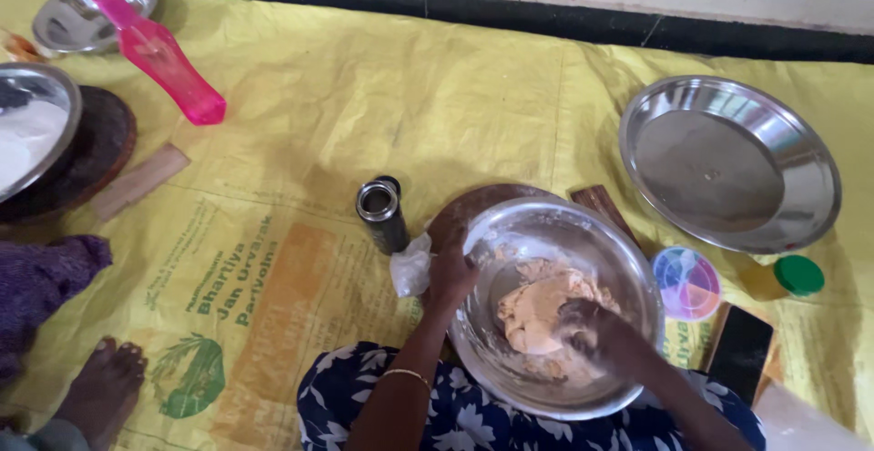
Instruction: The person kneads dough in a metal bowl using both hands. They add water from a thermos and continue kneading until the dough becomes smooth.
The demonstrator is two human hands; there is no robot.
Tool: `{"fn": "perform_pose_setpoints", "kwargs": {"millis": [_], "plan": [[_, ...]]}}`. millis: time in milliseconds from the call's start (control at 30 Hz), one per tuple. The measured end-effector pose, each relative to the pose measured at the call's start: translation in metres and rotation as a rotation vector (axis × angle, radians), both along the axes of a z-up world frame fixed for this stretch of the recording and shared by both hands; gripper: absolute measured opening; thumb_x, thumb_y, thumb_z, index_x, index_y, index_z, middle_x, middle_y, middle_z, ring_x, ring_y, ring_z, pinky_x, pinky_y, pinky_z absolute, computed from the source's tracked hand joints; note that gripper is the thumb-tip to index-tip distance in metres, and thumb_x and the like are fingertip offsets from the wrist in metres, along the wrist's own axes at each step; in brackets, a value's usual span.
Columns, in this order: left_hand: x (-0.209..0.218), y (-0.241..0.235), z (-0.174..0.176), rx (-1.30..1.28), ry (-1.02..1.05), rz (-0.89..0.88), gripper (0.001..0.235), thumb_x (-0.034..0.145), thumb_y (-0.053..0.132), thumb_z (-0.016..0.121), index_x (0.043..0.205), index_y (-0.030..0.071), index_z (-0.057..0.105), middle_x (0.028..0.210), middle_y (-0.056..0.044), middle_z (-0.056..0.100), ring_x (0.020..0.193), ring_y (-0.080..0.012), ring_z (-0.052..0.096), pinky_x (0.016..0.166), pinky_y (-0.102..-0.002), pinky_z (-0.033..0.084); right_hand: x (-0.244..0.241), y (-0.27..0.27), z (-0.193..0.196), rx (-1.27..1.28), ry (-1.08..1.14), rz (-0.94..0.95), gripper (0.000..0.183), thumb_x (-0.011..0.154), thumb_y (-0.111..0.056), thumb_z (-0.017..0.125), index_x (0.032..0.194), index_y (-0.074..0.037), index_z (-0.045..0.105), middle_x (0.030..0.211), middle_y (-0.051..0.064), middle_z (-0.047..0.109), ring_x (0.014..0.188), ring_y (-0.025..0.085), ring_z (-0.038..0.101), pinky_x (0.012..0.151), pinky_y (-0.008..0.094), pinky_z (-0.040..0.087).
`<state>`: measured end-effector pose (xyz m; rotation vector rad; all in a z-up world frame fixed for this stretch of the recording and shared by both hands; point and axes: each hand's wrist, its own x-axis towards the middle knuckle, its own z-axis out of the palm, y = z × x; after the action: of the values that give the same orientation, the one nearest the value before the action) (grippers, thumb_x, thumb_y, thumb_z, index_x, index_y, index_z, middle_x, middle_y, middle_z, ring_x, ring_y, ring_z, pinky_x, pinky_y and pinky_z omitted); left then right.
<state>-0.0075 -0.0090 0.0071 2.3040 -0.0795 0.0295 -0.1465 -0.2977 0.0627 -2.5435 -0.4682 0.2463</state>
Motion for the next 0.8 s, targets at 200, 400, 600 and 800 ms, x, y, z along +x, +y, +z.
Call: {"fn": "perform_pose_setpoints", "kwargs": {"millis": [200, 400, 600, 800], "plan": [[-0.003, 0.0, 0.0, 0.003, -0.084, 0.011, 0.071, 0.08, 0.009, 0.064, 0.15, 0.01, 0.05, 0.141, -0.02, 0.06, 0.121, -0.0404, 0.064, 0.101, -0.048, 0.051, 0.068, -0.016, -0.03, -0.059, 0.362, -0.178, 0.106, 0.081, -0.06, 0.079, 0.161, -0.016, 0.026, 0.151, 0.025, 0.045, 0.13, 0.038, 0.053, 0.114, 0.049, 0.041], [-0.003, 0.001, 0.012, -0.001, -0.025, 0.015, 0.07, 0.078, 0.009, 0.065, 0.146, 0.012, 0.052, 0.137, -0.021, 0.064, 0.111, -0.0413, 0.068, 0.094, -0.051, 0.053, 0.087, 0.01, -0.079, -0.052, 0.398, 0.044, 0.099, 0.073, -0.05, 0.086, 0.151, -0.014, 0.04, 0.158, 0.023, 0.037, 0.148, 0.037, 0.03, 0.123, 0.048, 0.025], [0.004, 0.002, 0.016, 0.026, 0.073, 0.023, 0.074, 0.076, 0.01, 0.067, 0.148, 0.016, 0.053, 0.118, -0.024, 0.071, 0.106, -0.0421, 0.069, 0.092, -0.052, 0.054, 0.099, 0.039, -0.098, -0.324, 0.157, -0.043, 0.068, 0.077, -0.028, 0.081, 0.137, -0.01, 0.055, 0.142, 0.024, 0.052, 0.134, 0.041, 0.048, 0.113, 0.048, 0.04], [0.0, 0.003, 0.017, 0.023, 0.107, 0.017, 0.076, 0.078, 0.011, 0.067, 0.153, 0.018, 0.05, 0.116, -0.023, 0.072, 0.105, -0.0394, 0.07, 0.094, -0.05, 0.054, 0.109, 0.053, -0.107, -0.458, 0.006, -0.087, 0.039, 0.082, -0.025, 0.07, 0.117, -0.008, 0.067, 0.122, 0.017, 0.068, 0.115, 0.033, 0.065, 0.099, 0.048, 0.053]]}}
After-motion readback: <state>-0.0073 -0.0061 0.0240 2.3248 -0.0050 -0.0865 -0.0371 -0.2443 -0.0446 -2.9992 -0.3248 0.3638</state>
